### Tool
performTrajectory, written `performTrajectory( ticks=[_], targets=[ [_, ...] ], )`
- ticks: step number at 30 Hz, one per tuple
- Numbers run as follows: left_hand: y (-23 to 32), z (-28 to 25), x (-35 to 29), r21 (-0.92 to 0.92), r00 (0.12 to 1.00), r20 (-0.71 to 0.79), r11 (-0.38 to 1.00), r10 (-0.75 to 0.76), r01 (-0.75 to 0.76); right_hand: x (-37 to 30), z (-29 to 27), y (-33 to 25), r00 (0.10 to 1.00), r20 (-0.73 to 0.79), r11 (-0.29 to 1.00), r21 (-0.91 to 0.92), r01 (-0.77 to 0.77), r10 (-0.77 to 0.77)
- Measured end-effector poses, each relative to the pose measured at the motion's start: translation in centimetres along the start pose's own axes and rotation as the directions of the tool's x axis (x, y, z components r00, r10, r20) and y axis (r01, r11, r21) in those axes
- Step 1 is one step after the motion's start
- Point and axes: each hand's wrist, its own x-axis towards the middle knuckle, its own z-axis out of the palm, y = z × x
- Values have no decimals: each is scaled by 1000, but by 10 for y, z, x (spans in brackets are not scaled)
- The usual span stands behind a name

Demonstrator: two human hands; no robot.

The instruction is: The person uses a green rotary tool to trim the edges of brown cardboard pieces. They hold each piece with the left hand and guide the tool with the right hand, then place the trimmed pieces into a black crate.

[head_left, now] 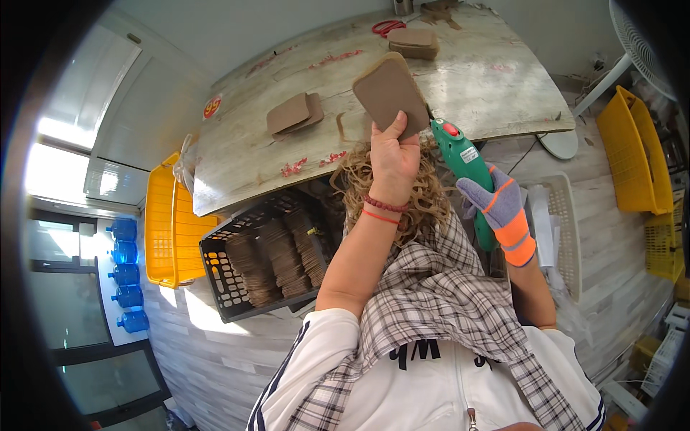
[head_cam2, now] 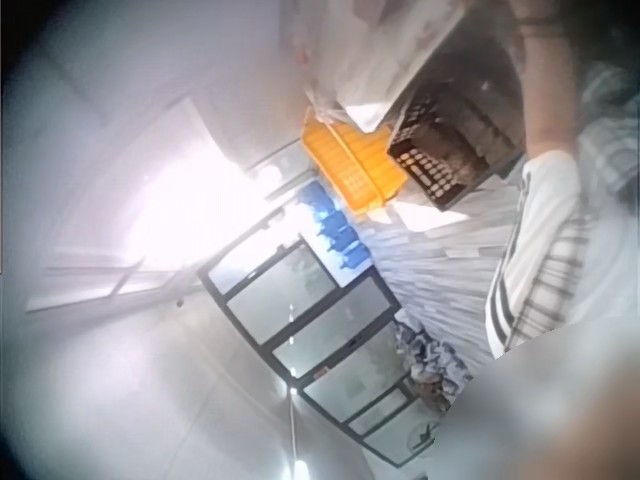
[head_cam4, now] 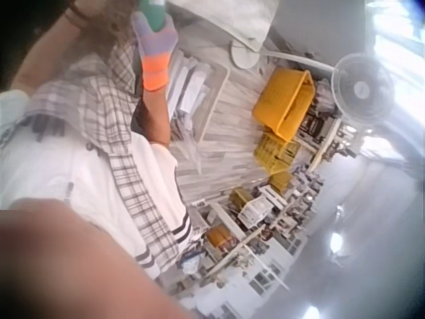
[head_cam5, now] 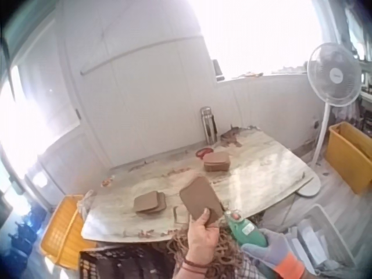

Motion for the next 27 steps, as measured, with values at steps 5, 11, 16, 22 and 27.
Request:
performTrajectory(
  ticks=[5, 11, 16, 22, 27],
  targets=[
    [-3, -3, -16, 107, 998, 42, 994, -41, 37, 6, -5, 0, 1000, -17, 999, -50, 15, -16],
    [-4, -13, -28, 238, 991, 75, 967, -115, 94, 11, -7, -13, 997, -33, 997, -7, 73, -73],
    [11, -24, -26, 393, 978, 163, 918, -128, 55, 6, -18, -28, 999, 5, 996, -73, 51, -51],
    [70, -24, -13, 707, 947, 231, 707, -225, -5, -5, -41, -34, 989, 146, 982, -188, -2, 30],
    [100, -20, -8, 842, 908, 161, 534, -386, 78, -6, -37, -33, 978, 201, 967, -256, 8, 45]
  ],
)
